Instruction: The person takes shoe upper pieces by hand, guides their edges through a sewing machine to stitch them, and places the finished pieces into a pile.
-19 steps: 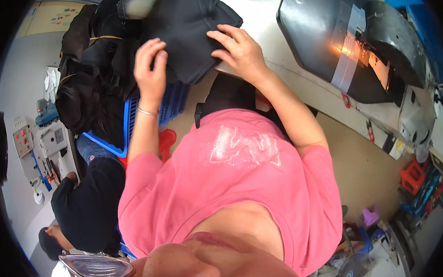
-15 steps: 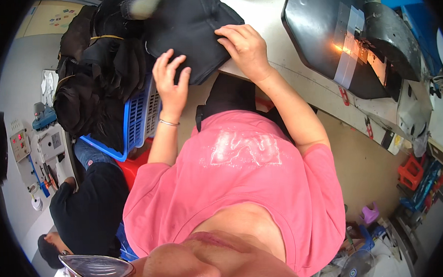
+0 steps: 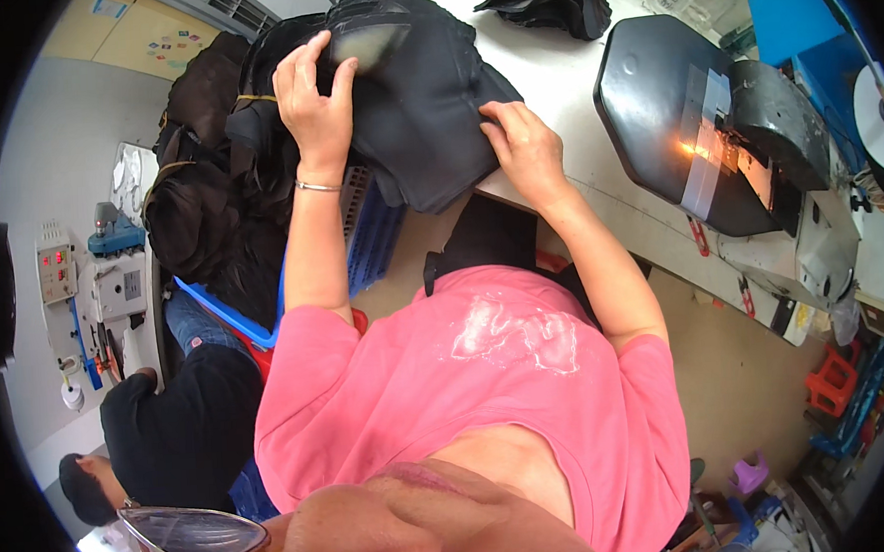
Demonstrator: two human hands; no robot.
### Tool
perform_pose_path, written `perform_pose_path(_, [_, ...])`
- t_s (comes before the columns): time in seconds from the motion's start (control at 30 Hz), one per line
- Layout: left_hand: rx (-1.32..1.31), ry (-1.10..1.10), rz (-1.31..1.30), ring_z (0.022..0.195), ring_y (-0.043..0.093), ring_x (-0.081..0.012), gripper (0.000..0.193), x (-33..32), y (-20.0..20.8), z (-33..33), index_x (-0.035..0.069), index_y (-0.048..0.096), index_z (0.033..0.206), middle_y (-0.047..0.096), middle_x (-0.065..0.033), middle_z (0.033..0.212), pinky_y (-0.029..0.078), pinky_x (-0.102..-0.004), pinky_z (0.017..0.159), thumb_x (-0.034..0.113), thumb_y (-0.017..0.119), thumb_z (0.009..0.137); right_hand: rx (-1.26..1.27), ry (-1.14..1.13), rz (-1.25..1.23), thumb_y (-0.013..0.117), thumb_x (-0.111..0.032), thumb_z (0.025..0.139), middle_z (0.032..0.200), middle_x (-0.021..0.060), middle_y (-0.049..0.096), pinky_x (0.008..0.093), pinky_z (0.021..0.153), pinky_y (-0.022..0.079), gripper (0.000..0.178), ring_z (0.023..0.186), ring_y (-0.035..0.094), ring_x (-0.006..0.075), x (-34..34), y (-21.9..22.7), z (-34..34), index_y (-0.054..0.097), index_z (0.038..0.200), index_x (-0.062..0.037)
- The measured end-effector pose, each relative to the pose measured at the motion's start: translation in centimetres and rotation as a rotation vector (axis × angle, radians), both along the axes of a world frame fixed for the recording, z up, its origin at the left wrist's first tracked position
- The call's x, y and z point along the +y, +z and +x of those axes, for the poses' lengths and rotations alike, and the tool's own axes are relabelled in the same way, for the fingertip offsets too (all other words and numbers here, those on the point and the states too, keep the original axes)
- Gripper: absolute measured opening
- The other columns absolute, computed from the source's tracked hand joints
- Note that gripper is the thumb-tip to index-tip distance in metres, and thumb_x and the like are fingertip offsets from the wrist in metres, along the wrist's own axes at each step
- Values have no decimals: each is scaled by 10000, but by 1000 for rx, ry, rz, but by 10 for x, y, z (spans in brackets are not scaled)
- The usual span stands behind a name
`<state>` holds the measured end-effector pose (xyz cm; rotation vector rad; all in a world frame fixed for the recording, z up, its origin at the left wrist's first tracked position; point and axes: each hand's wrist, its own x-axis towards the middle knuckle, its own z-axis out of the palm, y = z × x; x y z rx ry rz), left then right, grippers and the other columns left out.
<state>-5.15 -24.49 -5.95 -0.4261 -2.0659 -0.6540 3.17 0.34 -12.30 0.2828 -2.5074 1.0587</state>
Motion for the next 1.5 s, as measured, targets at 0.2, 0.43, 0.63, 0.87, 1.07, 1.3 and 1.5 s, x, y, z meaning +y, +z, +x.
perform_pose_path(0.2, [-45, -71, 42, 972, 626, -265, 534, 6, -16, 11, 93, 650, 1253, 655, -71, 1097, 502, -394, 921, 50, 842, 756, 140, 35, 22, 719, -81, 864, 1015, 67, 696, 394, 840, 537, 160, 985, 658, 284, -2, 12, -10, 695, 1022, -85])
perform_pose_path(0.43, [-185, 37, 216, 992, 587, -199, 633, 6, -2, 1, 63, 619, 1331, 622, -72, 1118, 498, -320, 864, 137, 887, 763, 172, 81, -1, 753, -133, 848, 1042, 82, 684, 389, 846, 537, 250, 990, 653, 286, -3, 6, -5, 683, 1083, -84])
perform_pose_path(0.63, [-5, 77, -62, 1074, 610, -278, 573, 7, -9, -3, 88, 675, 1297, 642, -100, 1162, 518, -389, 920, 126, 879, 763, 129, 22, 42, 772, -147, 849, 1126, 93, 688, 389, 898, 538, 325, 1054, 652, 288, -7, -3, 0, 675, 1148, -65])
perform_pose_path(0.87, [144, -303, -97, 906, 691, -276, 348, 10, -16, 34, 96, 631, 968, 706, -78, 951, 505, -432, 979, -12, 869, 738, 145, 64, -24, 792, -175, 839, 1269, 136, 629, 410, 979, 507, 548, 1165, 610, 334, -5, 0, 6, 574, 1329, -65])
perform_pose_path(1.07, [209, -443, 440, 1058, 653, -258, 573, 0, 71, 74, 60, 510, 1168, 678, -118, 1120, 522, -407, 974, 18, 894, 744, 141, 21, -371, 855, -218, 826, 1464, 196, 524, 398, 1111, 434, 872, 1336, 537, 323, 5, 40, 32, 381, 1526, -7])
perform_pose_path(1.3, [-65, -1056, 688, 1048, 683, -249, 287, 70, 130, 39, -9, 552, 1203, 693, -163, 1148, 558, -367, 979, 13, 686, 950, 78, 178, -959, 868, -205, 843, 1217, 110, 680, 311, 1016, 477, 642, 1116, 624, 150, 54, 101, 120, 570, 1345, 61])
perform_pose_path(1.5, [-47, -716, 34, 1184, 600, -250, 552, 179, 91, 17, 32, 558, 1310, 642, -100, 1251, 479, -376, 996, 95, 834, 837, -215, -35, -1467, 649, -136, 1015, 1035, 24, 741, 256, 806, 569, 213, 912, 676, 73, 88, 87, 152, 699, 1180, -11])
